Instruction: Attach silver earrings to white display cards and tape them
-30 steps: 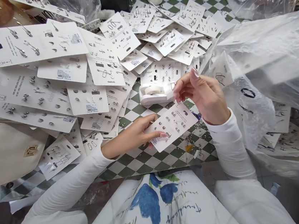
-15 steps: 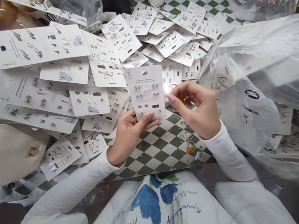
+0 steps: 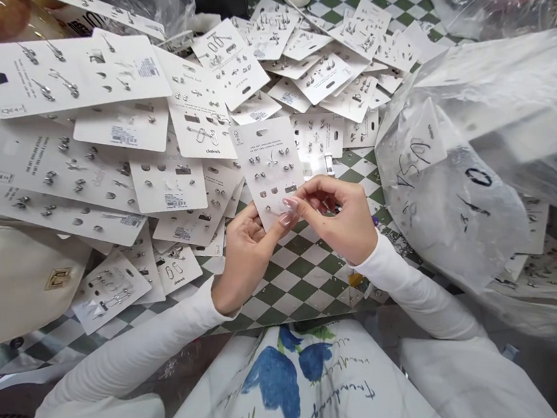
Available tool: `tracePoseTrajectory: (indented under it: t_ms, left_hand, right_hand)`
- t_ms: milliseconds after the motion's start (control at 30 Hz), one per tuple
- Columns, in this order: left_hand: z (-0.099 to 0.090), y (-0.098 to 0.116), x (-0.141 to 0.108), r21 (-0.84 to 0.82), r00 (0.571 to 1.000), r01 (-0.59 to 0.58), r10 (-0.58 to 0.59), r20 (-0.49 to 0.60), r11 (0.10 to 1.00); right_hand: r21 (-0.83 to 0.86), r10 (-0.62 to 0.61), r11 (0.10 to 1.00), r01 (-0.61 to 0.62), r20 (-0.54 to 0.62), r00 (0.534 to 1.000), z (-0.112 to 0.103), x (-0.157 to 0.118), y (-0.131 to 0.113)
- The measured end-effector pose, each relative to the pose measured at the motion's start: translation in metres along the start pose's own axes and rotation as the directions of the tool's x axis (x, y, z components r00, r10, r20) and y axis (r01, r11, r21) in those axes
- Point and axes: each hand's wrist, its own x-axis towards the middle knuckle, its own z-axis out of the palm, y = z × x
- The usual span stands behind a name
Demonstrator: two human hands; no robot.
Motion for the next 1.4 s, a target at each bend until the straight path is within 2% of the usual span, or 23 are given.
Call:
tracePoseTrajectory:
  t_ms: [233,500,1067,1400]
  left_hand:
    - [0.001,0.002,-0.002,-0.084,1.0,0.021,-0.019,0.025,0.996]
    - [0.002,0.0,-0.003,0.018,1.0,0.008,-0.008,-0.022,1.0]
    - [0.003,-0.002,-0.003,0.035,0.998,0.003,-0.001,-0.069,0.999]
    - [0.003,-0.003,-0.004,0.026,0.996,-0.007,0.009,-0.087,1.0]
  right_hand:
    - [0.0,-0.001,1.0,0.001,-0.005,1.0,0.002,-0.001,0.003]
    - [0.011,0.003,1.0,-0.003,-0.013,1.0,0.004,-0.002,0.004]
    - [0.002,-0.018,1.0,0.018,-0.021,1.0,0.006,-0.003,0.005]
    - [-0.158,-0.162,0.976,0.15,-0.069,0.984,0.012,-0.007,0.008]
